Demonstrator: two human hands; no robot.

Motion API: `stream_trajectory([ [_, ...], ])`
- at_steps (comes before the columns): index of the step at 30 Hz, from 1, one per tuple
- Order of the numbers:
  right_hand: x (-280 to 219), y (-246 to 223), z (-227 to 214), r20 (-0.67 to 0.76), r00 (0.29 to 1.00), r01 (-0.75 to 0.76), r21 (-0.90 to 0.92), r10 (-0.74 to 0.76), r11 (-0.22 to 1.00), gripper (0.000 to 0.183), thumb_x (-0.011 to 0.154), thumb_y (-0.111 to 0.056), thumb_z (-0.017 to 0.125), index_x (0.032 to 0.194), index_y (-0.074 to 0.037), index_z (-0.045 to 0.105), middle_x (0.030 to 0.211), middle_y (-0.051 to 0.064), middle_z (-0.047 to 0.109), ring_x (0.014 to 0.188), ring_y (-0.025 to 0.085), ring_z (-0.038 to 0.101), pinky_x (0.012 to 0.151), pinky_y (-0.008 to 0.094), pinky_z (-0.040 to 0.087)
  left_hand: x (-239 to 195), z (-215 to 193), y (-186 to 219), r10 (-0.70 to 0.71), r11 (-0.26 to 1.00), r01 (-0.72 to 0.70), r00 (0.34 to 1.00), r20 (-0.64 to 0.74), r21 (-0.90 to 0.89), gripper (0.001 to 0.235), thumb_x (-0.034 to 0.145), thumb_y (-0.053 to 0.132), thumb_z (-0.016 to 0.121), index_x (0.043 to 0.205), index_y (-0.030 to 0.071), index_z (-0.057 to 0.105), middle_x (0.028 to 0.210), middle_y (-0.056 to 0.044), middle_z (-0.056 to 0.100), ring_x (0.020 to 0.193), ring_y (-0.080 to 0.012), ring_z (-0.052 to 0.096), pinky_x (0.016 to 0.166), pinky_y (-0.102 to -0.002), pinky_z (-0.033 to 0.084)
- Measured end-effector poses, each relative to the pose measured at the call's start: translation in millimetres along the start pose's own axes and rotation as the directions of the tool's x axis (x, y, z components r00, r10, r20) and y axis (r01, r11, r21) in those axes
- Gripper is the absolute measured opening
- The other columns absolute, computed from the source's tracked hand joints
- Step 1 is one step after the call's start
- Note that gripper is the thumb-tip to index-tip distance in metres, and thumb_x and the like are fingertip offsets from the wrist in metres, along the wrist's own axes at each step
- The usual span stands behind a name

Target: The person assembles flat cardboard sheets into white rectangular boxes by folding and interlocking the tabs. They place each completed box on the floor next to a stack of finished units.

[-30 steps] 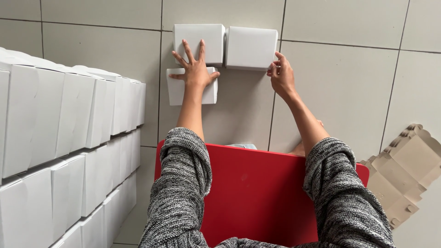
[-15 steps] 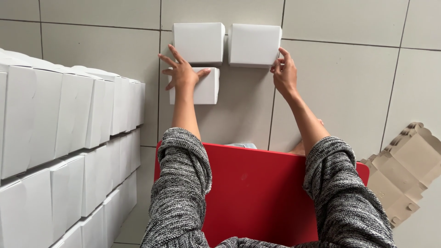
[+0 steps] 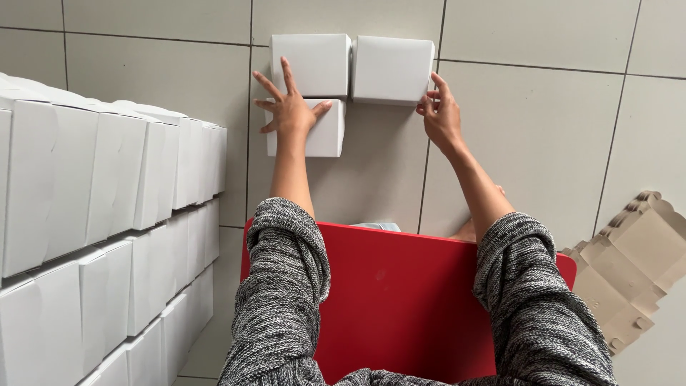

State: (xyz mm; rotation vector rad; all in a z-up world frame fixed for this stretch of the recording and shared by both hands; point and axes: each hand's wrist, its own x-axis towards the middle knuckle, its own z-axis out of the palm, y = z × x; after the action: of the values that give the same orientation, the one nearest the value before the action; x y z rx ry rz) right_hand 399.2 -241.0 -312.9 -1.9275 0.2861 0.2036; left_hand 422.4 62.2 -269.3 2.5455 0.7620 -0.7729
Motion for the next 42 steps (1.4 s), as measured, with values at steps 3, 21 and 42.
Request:
stream_trajectory([
  [3,-5.0,-10.3,-1.2,0.019,1.0,0.001,-0.007,-0.001,1.0,0.05,0.104,-0.01,0.053,0.152,-0.013,0.043,0.11,0.009,0.063,0.086,0.014,0.069,0.089,0.03,0.065,-0.9,-1.9,1.3,0.008,1.0,-0.008,1.0,0.028,0.003,0.127,0.089,0.068,0.081,0.156,0.047,-0.025,0.154,-0.009,-0.047,0.157,-0.0554,-0.002,0.099,-0.087,0.029],
  [21,-9.1,-19.5,-2.6,0.045,0.998,-0.034,-0.062,0.037,0.997,0.051,0.103,-0.015,0.055,0.153,-0.019,0.045,0.112,0.005,0.065,0.083,0.013,0.072,0.084,0.027,0.06,-5.0,-4.9,4.7,0.008,1.0,-0.007,0.998,0.062,-0.006,0.118,0.092,0.067,0.078,0.159,0.05,-0.018,0.153,-0.009,-0.047,0.156,-0.0542,-0.004,0.101,-0.087,0.026],
  [42,11.0,1.7,-40.8,-0.054,0.979,0.136,-0.546,-0.197,0.827,0.057,0.111,-0.035,0.043,0.154,0.002,0.034,0.148,0.029,0.048,0.131,0.044,0.049,0.107,0.052,0.04,-11.5,-15.3,0.3,0.168,0.986,-0.168,0.981,-0.096,0.01,0.111,0.1,0.075,0.066,0.161,0.039,-0.019,0.16,-0.017,-0.038,0.153,-0.0542,-0.019,0.109,-0.085,0.011],
])
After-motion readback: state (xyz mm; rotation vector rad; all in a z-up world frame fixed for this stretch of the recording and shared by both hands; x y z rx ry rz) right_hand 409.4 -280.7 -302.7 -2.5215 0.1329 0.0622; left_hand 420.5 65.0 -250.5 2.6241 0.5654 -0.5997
